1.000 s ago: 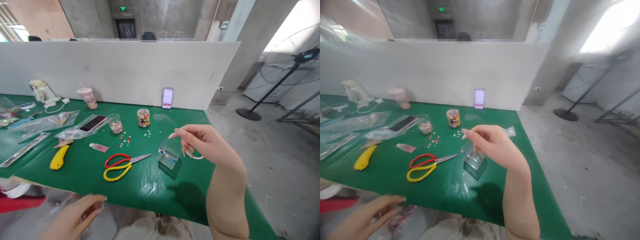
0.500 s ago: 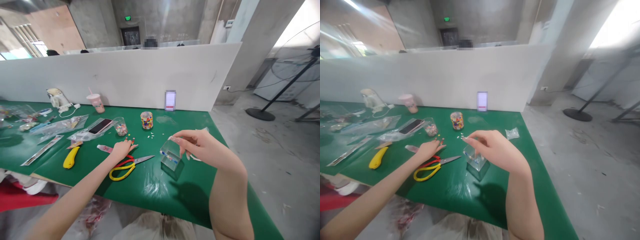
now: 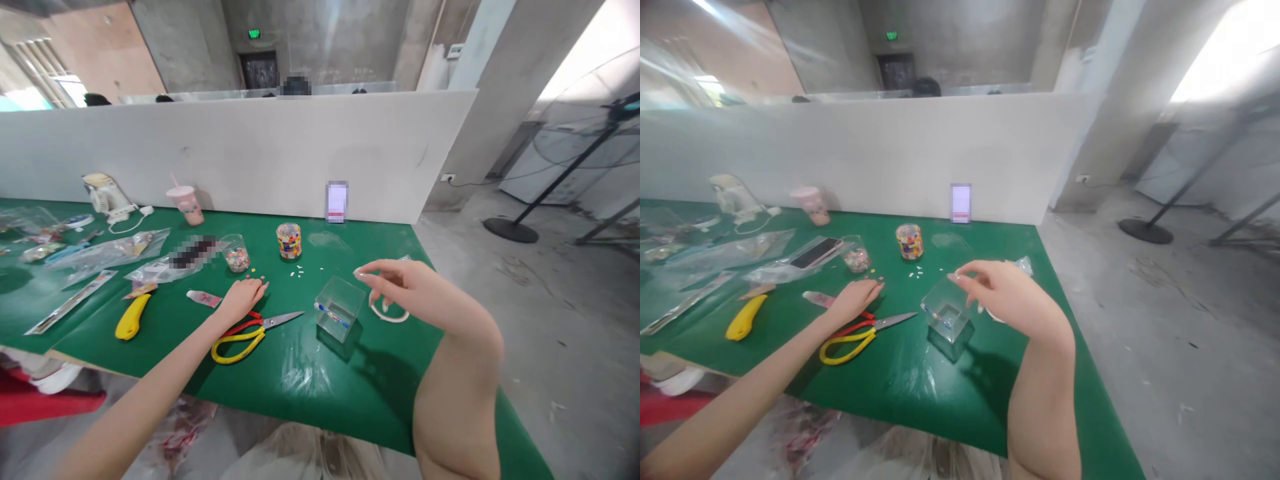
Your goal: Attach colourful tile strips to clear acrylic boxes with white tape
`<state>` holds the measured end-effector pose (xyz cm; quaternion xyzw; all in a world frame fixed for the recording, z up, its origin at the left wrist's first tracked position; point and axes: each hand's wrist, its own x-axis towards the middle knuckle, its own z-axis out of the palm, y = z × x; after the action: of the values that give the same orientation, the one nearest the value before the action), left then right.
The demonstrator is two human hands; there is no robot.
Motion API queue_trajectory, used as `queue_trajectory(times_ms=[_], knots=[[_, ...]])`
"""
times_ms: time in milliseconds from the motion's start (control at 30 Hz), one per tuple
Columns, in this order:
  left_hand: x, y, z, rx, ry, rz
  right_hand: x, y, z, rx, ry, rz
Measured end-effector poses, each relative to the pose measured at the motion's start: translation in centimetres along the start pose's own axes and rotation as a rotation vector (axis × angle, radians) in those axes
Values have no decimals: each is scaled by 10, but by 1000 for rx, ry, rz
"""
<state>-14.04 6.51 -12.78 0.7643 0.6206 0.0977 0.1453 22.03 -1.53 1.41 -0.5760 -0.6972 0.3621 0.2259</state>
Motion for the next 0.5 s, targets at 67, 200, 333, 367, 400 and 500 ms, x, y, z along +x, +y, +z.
queue_trajectory(times_ms=[67, 200, 333, 367, 400, 500], knots=[[-6, 11, -3, -142, 21, 48, 1, 11, -10, -50, 121, 105], [-14, 40, -10, -470, 86, 170, 5, 43, -12, -224, 190, 249], [-8, 80, -29, -807, 211, 310, 12, 85, 24, -489, 45, 313], [-6, 92, -36, -887, 264, 345, 14, 95, 37, -553, 42, 323], [-4, 103, -44, -962, 315, 376, 15, 105, 51, -607, 49, 325], [-2, 135, -69, -1159, 454, 443, 16, 128, 86, -740, 148, 322]])
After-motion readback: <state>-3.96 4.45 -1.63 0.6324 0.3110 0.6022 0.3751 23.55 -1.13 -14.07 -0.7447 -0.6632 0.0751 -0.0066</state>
